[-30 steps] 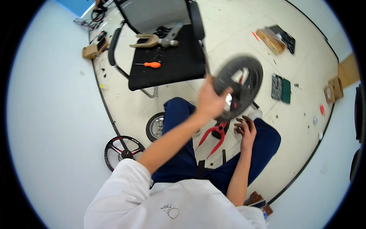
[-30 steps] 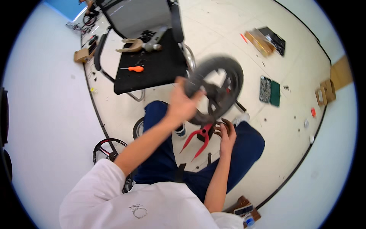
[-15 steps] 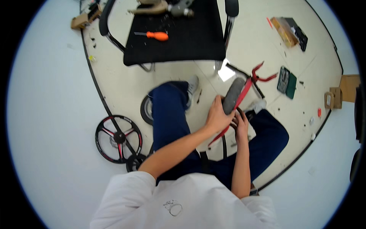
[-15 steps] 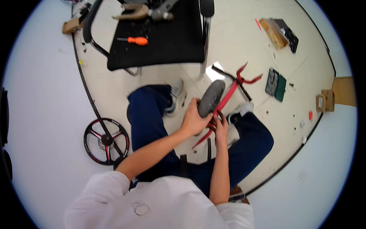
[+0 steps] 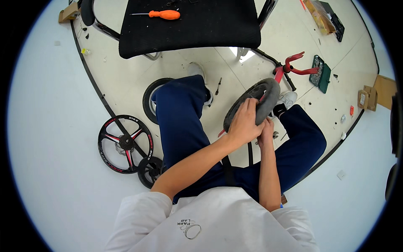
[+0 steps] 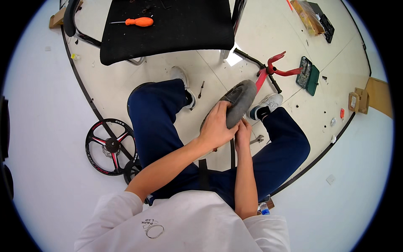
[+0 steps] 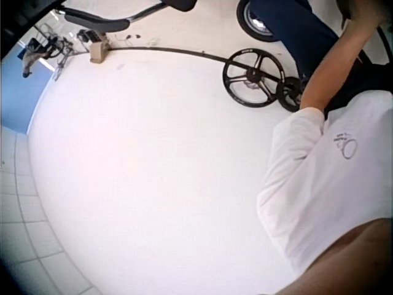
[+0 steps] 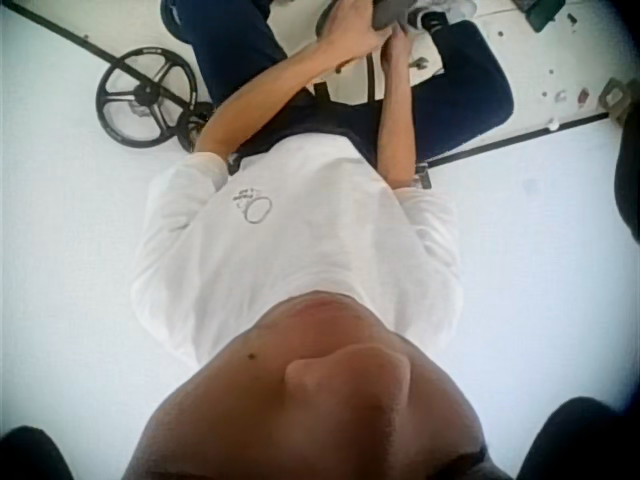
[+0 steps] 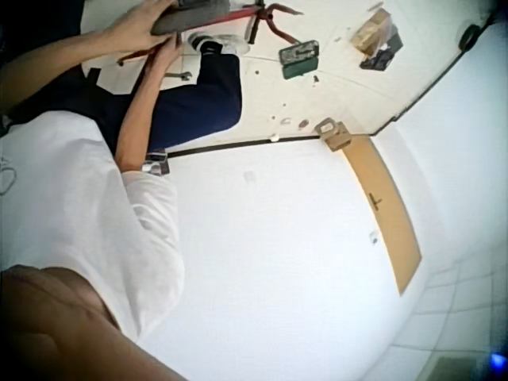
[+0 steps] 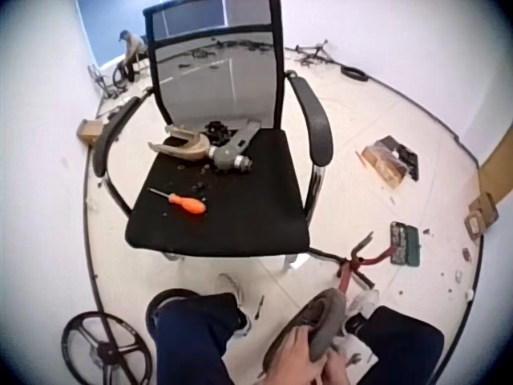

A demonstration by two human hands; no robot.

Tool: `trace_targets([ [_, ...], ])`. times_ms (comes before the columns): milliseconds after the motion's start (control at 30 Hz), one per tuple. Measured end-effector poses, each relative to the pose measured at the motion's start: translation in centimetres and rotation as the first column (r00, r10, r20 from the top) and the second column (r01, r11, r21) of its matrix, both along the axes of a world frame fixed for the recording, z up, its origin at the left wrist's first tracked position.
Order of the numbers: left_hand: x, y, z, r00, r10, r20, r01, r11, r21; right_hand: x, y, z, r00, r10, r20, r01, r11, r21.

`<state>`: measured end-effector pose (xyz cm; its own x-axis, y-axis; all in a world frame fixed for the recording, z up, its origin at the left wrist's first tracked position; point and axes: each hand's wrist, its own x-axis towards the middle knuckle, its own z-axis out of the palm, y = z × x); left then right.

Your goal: The person assembles a scooter by attaching wheels to the frame using a wrench and pliers. They install the rear wheel, then the front wheel, and finally attach the handlebars to the stem.

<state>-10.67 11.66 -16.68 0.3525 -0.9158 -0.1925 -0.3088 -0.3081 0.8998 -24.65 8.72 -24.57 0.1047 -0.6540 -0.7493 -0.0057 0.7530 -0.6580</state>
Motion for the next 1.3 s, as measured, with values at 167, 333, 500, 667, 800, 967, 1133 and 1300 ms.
trace_targets([
  [167, 5.6, -1.6, 1.7, 0.972, 0.134, 0.193, -0.148, 0.987, 0.06, 5.3, -1.7, -4.8, 0.989, 0.089, 0.12, -0.107, 0.983, 0.15],
  [333, 8.3, -0.7, 3.4, 0.947, 0.055, 0.315, -0.116, 0.977, 0.178, 12.3, 1.6, -24.1, 0.811, 0.488, -0.322, -0.438, 0.872, 0.218],
  [500, 8.8, -0.1, 2.3, 0.902, 0.02, 0.432, -0.153, 0.949, 0.276, 17.5, -0.4, -25.1, 0.674, 0.358, -0.647, -0.34, 0.927, 0.159],
  [667, 7.6, -1.1, 0.6, 0.965, 0.151, 0.216, -0.23, 0.881, 0.413, 17.9, -3.5, -29.9, 0.661, 0.325, -0.676, -0.415, 0.909, 0.032],
  [800, 6.6, -1.7, 0.3, 0.976, 0.065, 0.209, -0.155, 0.88, 0.449, 16.4, -3.0, -29.0, 0.803, 0.37, -0.468, -0.417, 0.909, 0.004],
  [967, 4.3, -4.7, 3.3, 0.979, 0.006, 0.205, -0.072, 0.946, 0.316, 12.5, -5.6, -29.6, 0.993, -0.114, 0.013, 0.115, 0.981, -0.155],
  [1133, 6.1, -6.1, 7.8, 0.987, 0.119, 0.109, -0.129, 0.988, 0.09, 3.8, -15.7, -18.3, 0.973, 0.112, -0.201, -0.19, 0.884, -0.427],
  [1300, 5.9, -9.1, 11.1, 0.982, 0.155, -0.108, -0.157, 0.987, -0.014, -3.1, -20.3, -1.6, 0.971, 0.085, -0.223, -0.183, 0.866, -0.465],
])
